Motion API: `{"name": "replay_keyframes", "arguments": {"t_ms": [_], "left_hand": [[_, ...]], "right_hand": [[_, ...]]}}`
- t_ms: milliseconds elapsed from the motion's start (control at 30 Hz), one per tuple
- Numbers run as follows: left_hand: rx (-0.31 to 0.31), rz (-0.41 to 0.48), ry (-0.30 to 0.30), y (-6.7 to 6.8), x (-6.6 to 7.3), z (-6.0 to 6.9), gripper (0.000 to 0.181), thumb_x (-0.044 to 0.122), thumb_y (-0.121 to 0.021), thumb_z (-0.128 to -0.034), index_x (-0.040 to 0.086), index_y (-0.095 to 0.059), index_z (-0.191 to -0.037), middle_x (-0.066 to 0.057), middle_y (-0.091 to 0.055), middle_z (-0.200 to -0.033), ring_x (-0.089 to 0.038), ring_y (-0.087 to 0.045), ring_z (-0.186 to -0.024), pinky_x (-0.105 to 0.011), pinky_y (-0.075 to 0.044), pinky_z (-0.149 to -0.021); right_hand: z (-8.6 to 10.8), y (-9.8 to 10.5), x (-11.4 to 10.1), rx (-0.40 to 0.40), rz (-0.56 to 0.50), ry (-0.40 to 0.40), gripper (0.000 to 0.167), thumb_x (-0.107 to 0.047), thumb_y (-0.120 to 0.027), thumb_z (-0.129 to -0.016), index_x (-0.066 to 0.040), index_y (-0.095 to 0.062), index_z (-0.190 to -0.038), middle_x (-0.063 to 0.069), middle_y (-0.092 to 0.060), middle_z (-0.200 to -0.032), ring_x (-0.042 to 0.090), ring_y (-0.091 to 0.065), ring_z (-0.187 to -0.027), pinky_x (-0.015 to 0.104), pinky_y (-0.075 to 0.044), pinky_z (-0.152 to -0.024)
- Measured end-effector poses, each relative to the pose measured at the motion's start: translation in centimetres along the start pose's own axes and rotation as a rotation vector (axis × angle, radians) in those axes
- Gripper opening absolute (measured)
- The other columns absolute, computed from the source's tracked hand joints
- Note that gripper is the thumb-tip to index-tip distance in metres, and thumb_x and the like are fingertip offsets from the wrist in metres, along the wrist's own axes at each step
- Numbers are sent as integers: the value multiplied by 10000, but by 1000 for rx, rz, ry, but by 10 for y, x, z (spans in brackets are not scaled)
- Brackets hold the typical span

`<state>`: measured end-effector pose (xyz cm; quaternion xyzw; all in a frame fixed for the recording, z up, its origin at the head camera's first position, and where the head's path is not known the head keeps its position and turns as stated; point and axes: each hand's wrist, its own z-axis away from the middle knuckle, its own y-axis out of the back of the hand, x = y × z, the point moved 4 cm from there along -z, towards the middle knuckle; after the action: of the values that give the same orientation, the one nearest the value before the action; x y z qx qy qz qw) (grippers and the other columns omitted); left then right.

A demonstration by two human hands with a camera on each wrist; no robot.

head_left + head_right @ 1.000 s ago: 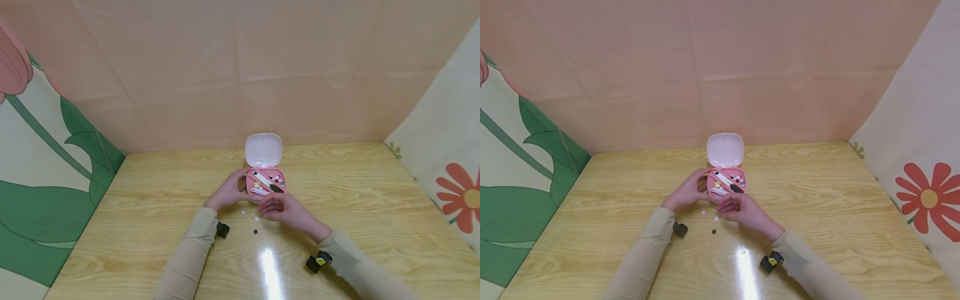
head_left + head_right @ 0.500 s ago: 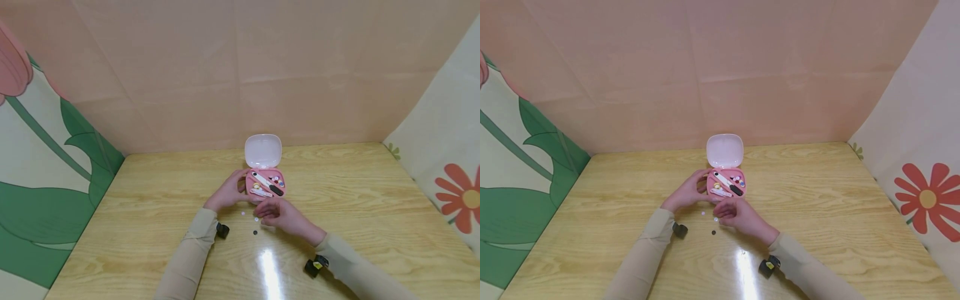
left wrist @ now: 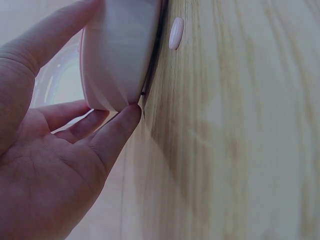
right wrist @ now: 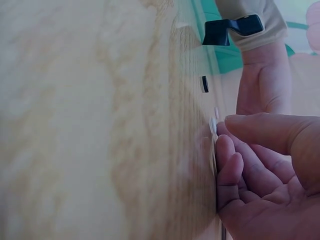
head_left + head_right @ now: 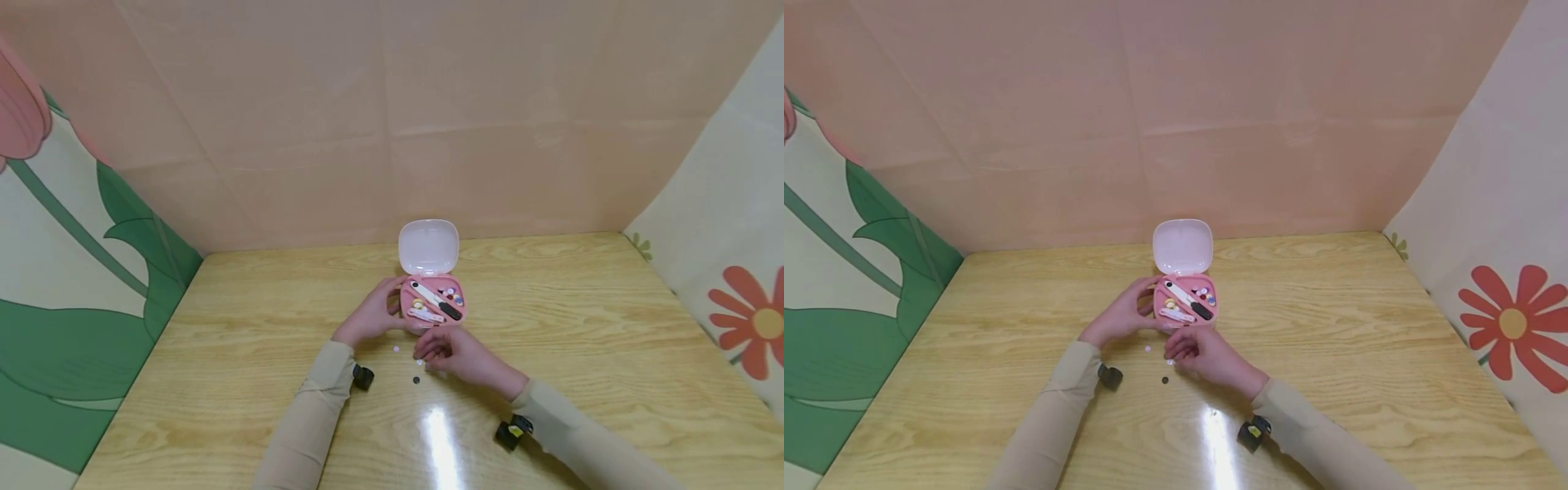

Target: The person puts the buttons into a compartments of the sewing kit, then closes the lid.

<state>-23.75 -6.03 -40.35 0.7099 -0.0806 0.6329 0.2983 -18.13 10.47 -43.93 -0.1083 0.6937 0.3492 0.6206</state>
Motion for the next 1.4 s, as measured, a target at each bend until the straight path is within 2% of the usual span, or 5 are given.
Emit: {"name": "replay_keyframes", "arguments": {"t_ms": [233,533,900,1167,1400], "left_hand": [[19,-26,-4,-1,-6,-3,868,27,-812,-740,47,-337,-1466,-157,-363,-1392,-318,-375,-1305,-361,-438,-1040],[0,-1,8,0,-2,-2,854,16,-805,-747,25,-338,-1462,-202,-323,-1430,-349,-343,-1323,-401,-398,-1068],[28,3,-16,-1,-33,-14,919,106,-851,-710,110,-341,-1475,-101,-351,-1408,-252,-369,-1313,-268,-427,-1033],[16,-15,-16,-2,-31,-11,923,146,-847,-719,119,-329,-1482,-83,-343,-1416,-227,-377,-1312,-252,-424,-1031],[19,-31,-15,-2,-31,-11,922,149,-846,-720,116,-328,-1482,-68,-343,-1423,-210,-381,-1307,-229,-428,-1019]], "right_hand": [[1,0,-2,-3,28,-7,243,101,-703,-788,13,-637,-1004,111,-688,-922,271,-632,-843,254,-555,-687],[-2,-1,0,-6,96,-10,259,94,-730,-766,-16,-640,-982,71,-682,-881,246,-617,-793,234,-535,-634],[-5,-3,-1,3,118,-2,242,62,-751,-764,-9,-639,-967,59,-680,-853,178,-592,-739,231,-531,-612],[-4,-5,-1,1,124,-35,213,58,-740,-777,-18,-636,-947,45,-670,-843,159,-574,-738,217,-514,-605],[-3,-6,-4,-8,117,-23,249,58,-745,-774,-14,-625,-981,59,-672,-865,172,-578,-756,230,-521,-623]]}}
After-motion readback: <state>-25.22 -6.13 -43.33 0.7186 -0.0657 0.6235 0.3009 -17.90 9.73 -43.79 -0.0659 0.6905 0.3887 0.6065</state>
